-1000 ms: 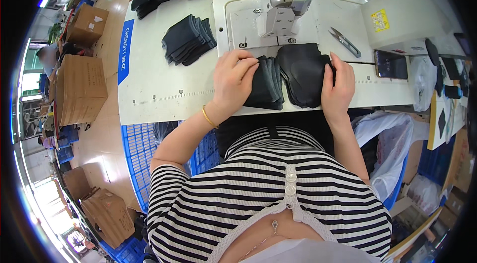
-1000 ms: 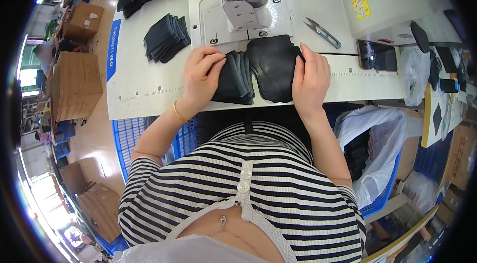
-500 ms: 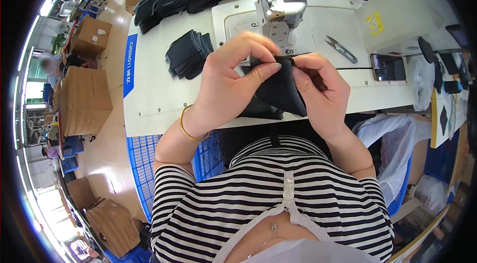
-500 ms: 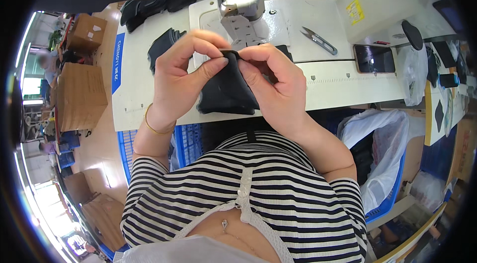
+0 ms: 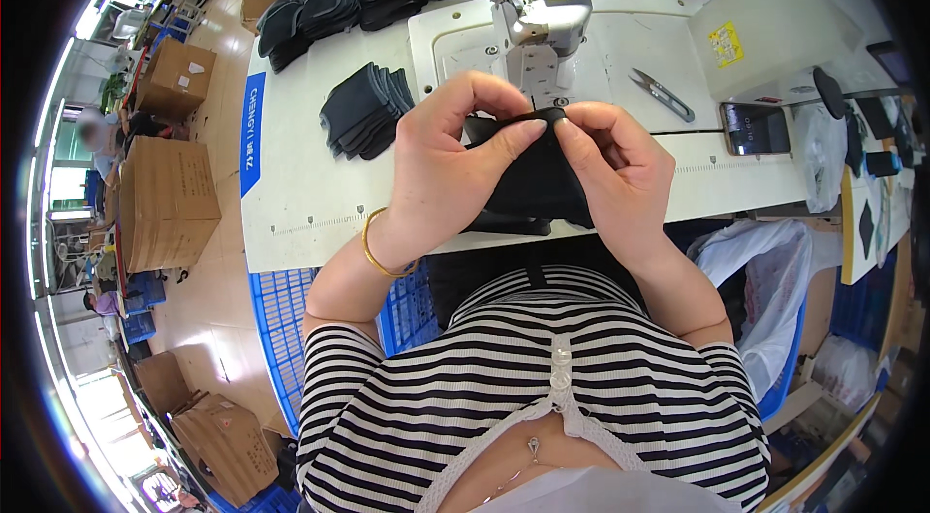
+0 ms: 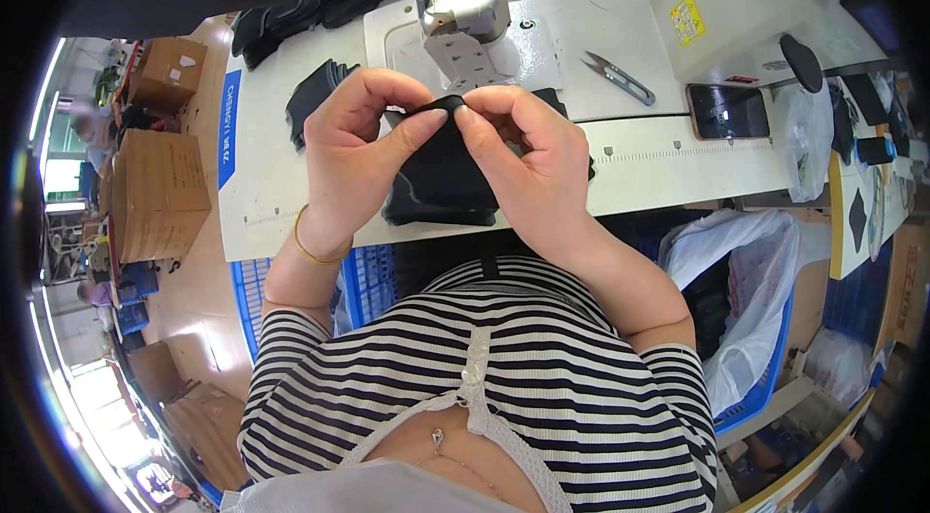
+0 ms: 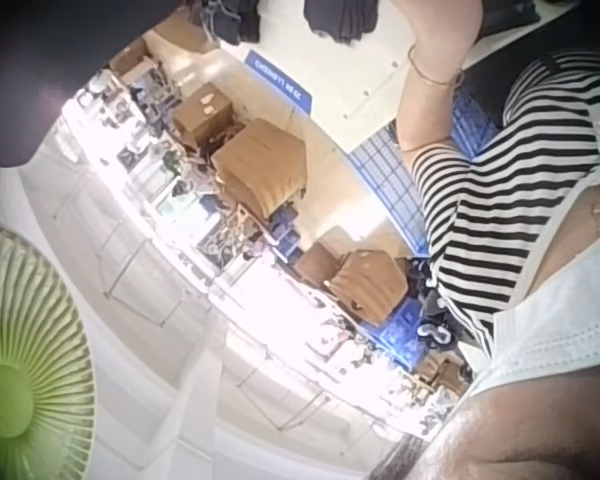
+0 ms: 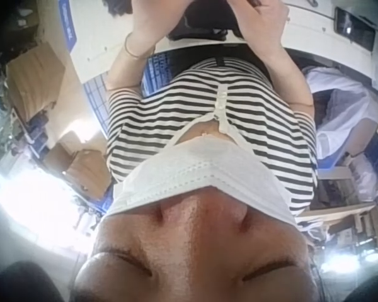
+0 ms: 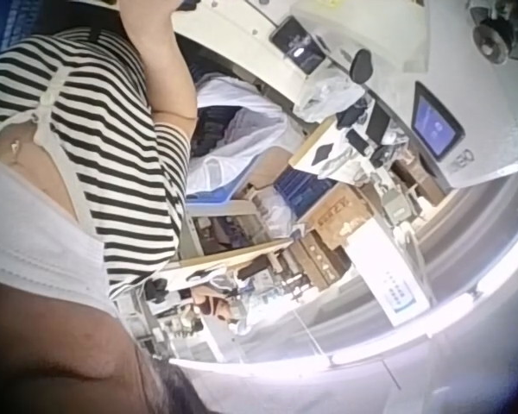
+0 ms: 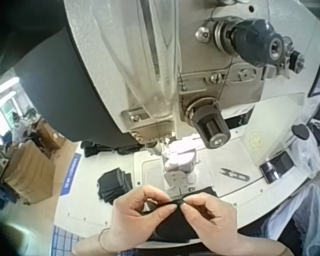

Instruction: Stitching and aligning leather panels using an industrial sewing machine to construct shoe upper components.

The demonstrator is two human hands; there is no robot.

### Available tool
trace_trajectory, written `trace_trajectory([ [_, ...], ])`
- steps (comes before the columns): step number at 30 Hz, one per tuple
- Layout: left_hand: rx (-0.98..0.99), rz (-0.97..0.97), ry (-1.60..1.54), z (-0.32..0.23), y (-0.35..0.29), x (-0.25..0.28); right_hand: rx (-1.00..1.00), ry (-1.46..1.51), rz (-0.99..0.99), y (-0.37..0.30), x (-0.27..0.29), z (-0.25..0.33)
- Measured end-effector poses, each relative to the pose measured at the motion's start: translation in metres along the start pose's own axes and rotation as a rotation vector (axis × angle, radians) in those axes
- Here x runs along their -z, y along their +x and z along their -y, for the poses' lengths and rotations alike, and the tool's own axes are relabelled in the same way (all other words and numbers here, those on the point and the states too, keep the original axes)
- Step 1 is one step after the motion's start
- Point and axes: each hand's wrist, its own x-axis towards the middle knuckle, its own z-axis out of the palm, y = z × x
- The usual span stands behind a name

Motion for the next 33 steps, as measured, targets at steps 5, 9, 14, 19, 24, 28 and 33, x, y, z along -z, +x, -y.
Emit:
trace_trajectory([
  [5, 0.042, 0.049, 0.048, -0.002, 0.002, 0.002, 0.026, 0.013, -0.023, 0.001, -0.003, -0.001],
  [9, 0.107, 0.062, -0.006, -0.001, 0.003, 0.004, 0.03, -0.004, -0.029, 0.001, -0.003, -0.002],
  [14, 0.052, 0.048, 0.045, 0.002, 0.004, 0.003, 0.053, -0.033, -0.033, 0.001, -0.003, -0.003],
  [19, 0.058, -0.127, -0.035, 0.002, 0.01, 0.008, 0.054, -0.079, -0.019, 0.0, 0.001, -0.003],
  [24, 0.123, -0.155, -0.099, 0.006, 0.017, 0.009, 0.014, -0.19, 0.006, -0.005, 0.009, -0.002],
  [28, 0.137, -0.156, -0.169, 0.01, 0.02, 0.009, 0.102, -0.258, 0.01, -0.003, 0.01, -0.007],
  [33, 0.12, -0.152, -0.18, 0.012, 0.025, 0.012, 0.096, -0.248, 0.027, 0.0, 0.008, -0.007],
])
